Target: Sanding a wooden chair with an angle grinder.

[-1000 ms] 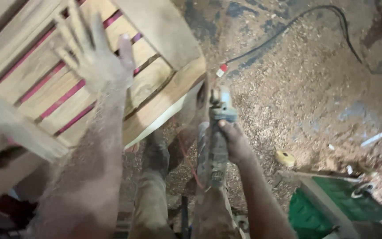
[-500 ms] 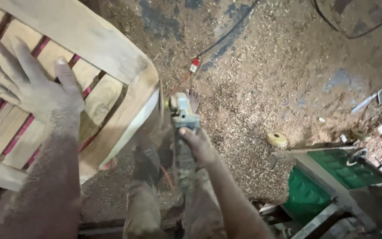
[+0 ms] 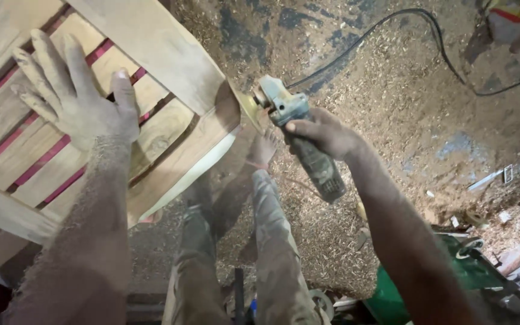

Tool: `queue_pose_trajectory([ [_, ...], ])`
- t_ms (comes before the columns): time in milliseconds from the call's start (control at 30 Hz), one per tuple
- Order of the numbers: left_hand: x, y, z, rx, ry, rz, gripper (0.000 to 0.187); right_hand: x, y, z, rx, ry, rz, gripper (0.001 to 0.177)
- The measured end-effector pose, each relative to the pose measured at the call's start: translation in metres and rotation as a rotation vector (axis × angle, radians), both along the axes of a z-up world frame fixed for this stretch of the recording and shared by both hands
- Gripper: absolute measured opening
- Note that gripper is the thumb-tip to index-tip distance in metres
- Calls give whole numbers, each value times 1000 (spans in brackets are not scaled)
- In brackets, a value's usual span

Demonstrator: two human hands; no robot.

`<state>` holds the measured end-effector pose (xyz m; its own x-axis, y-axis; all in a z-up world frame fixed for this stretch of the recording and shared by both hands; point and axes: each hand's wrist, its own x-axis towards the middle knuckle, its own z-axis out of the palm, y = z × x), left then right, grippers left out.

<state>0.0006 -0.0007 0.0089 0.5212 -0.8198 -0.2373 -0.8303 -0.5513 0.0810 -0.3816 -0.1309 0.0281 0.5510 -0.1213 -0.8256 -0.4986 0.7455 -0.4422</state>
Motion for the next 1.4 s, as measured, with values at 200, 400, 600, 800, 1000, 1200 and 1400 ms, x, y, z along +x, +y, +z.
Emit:
queue_pose_trajectory([
  [200, 2, 3, -11, 9, -18, 5, 76, -13, 66, 9, 6, 136, -84, 50],
  [400, 13, 7, -29, 67, -59, 20, 78, 19, 146, 28, 26, 84, -459, 46],
  [600, -2, 1, 0, 101, -17, 21, 75, 35, 209, 20, 119, 95, -831, 47],
  [800, -4, 2, 0, 130, -32, 0, 70, 60, 233, 27, 137, 104, -892, 43],
  [1000, -8, 0, 4, 124, -46, -3, 67, 81, 254, 34, 141, 38, -1049, 39],
  [1200, -12, -3, 5, 107, -64, 1, 72, 99, 286, 25, 117, 9, -1136, 39],
  [1400, -9, -2, -3, 93, -82, 26, 69, 123, 299, 42, 242, 117, -1218, 38],
])
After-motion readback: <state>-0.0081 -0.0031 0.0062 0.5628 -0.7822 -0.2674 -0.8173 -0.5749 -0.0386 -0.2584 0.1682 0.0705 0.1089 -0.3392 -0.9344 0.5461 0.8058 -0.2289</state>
